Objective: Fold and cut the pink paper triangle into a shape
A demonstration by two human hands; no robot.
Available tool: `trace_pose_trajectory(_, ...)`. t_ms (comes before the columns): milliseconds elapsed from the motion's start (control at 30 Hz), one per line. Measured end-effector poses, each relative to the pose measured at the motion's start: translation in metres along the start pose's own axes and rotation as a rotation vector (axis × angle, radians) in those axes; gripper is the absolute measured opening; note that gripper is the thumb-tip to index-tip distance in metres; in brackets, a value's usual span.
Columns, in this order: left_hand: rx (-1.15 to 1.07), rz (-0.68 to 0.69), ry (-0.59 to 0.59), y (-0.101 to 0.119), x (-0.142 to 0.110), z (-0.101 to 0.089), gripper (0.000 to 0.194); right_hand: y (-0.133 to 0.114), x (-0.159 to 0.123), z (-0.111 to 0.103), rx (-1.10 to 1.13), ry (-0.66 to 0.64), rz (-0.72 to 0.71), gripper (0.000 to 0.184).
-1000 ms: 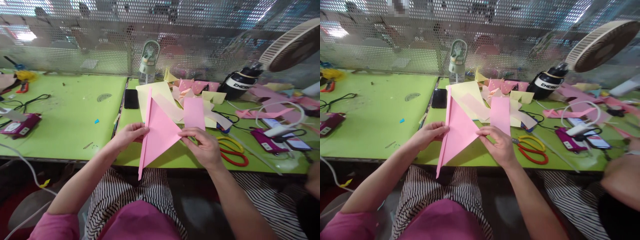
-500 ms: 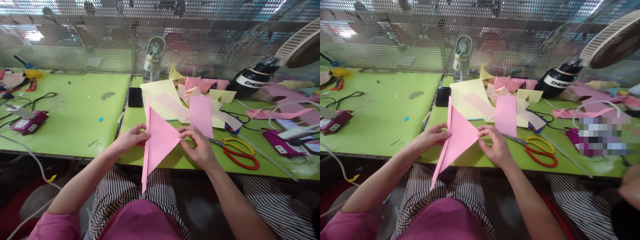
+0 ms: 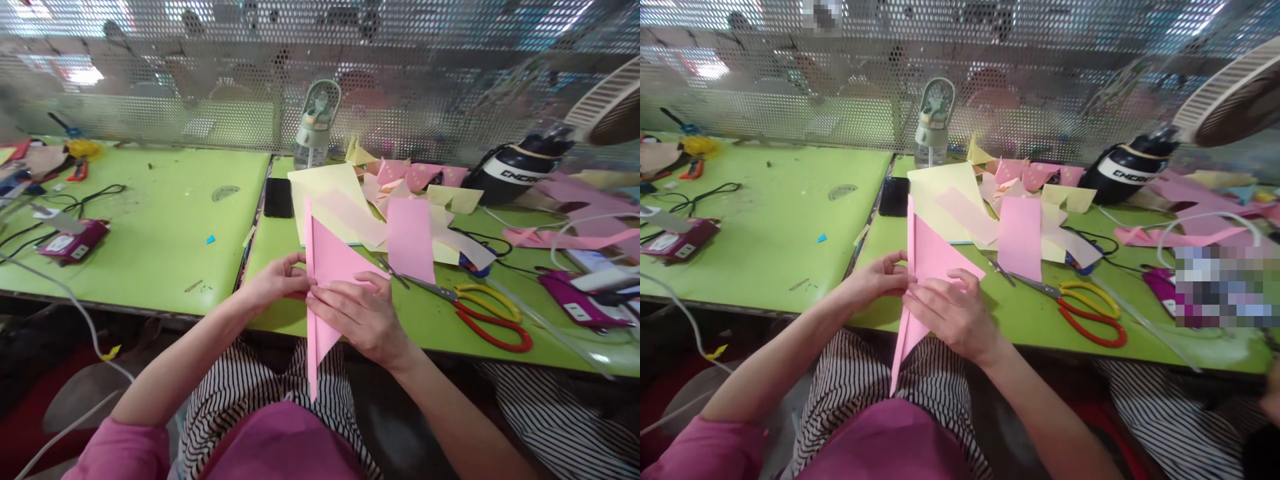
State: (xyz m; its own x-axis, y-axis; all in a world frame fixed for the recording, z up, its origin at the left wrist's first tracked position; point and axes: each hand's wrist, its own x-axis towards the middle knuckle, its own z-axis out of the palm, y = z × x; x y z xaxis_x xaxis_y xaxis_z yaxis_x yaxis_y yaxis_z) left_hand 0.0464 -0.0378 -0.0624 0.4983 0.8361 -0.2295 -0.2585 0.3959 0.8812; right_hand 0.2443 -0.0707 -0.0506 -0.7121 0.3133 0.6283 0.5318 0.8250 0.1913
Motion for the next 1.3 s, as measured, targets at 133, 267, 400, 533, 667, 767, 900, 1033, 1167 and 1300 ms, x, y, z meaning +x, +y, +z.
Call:
trace_pose_trajectory(133,0.026,0.019,-0.062,-0.002,-0.002,0.001,0.031,0.0,0.004,-0.003,0.213,-0.014,0.117,0.027)
trace_pose_trajectory(267,0.086,0.13,-0.009,-0.001,-0.001,0.004,0.029,-0.001,0.013,-0.008,0.441,-0.093,0.315,0.014)
trace_pose_trajectory(400,0.135,0.254,0.087,0.002,-0.001,0.006,0.029,-0.001,0.02,-0.011,0.602,-0.262,0.536,0.018)
trace_pose_trajectory(533,0.195,0.303,-0.063,0.001,-0.004,0.007,0.035,0.001,0.019,-0.01,0.667,-0.349,0.814,0.032)
trace_pose_trajectory(667,0.291,0.308,-0.055,-0.002,-0.004,0.007,0.032,0.0,0.019,-0.007,0.646,-0.301,0.894,0.037)
trace_pose_trajectory(767,0.263,0.277,0.017,0.0,-0.002,0.008,0.027,-0.003,0.022,-0.009,0.647,-0.245,0.802,0.024)
trace_pose_trajectory(900,0.154,0.224,0.106,0.005,0.001,0.007,0.02,-0.005,0.023,-0.018,0.649,-0.261,0.465,0.012)
trace_pose_trajectory(1033,0.08,0.175,0.122,0.008,-0.002,0.002,0.024,-0.004,0.016,-0.024,0.363,-0.109,0.17,0.023)
trace_pose_trajectory(1167,-0.015,0.006,0.03,0.008,-0.007,0.001,0.037,-0.005,0.012,-0.024,0.239,0.013,0.104,0.031)
trace_pose_trajectory(1300,-0.056,-0.058,0.053,0.011,-0.008,0.004,0.028,-0.008,0.012,-0.023,0.22,0.008,0.052,0.029)
